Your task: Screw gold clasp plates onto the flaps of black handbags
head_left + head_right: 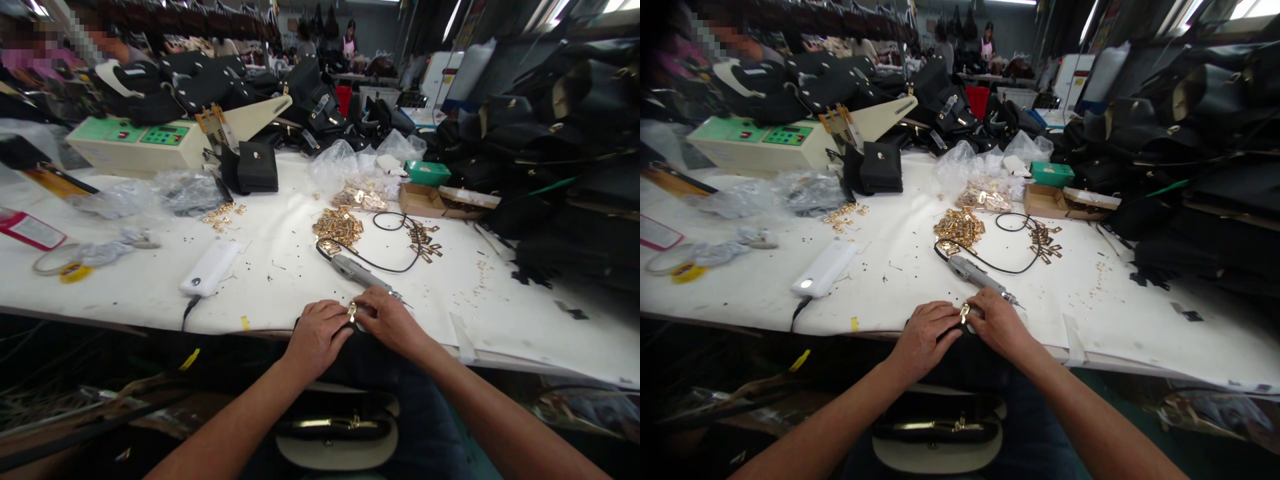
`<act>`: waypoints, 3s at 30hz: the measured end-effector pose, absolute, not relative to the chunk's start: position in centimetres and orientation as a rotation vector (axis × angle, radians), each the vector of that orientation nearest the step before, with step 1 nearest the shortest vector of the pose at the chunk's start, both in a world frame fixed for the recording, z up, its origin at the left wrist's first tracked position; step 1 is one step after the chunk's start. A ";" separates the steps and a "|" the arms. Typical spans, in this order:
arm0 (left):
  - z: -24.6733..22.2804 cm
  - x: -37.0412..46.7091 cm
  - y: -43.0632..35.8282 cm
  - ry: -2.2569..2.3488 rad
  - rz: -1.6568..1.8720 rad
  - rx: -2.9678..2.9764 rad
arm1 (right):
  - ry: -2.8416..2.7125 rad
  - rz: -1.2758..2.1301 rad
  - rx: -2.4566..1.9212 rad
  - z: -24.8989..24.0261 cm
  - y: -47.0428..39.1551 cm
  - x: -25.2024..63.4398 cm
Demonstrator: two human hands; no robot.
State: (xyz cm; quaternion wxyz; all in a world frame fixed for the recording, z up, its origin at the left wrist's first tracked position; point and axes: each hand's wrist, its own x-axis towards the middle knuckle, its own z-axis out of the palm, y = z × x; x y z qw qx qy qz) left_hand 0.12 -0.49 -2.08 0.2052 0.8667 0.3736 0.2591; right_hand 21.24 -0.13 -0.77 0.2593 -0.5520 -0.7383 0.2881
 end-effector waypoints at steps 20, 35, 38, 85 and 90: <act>-1.9 0.3 -0.5 1.061 0.684 2.424 | -1.999 0.803 -1.556 -1.0 0.0 21.1; -2.0 0.3 -0.6 1.064 0.668 2.450 | -2.015 0.849 -1.493 -0.5 -0.2 21.5; -2.1 0.3 -0.6 1.069 0.673 2.460 | -2.010 0.832 -1.449 -1.0 -0.3 21.5; -2.1 0.3 -0.4 1.108 0.637 2.419 | -1.893 0.744 -1.508 -1.0 -1.6 21.0; -2.0 0.4 -0.4 1.083 0.643 2.464 | -1.881 0.749 -1.519 -1.2 -1.6 21.1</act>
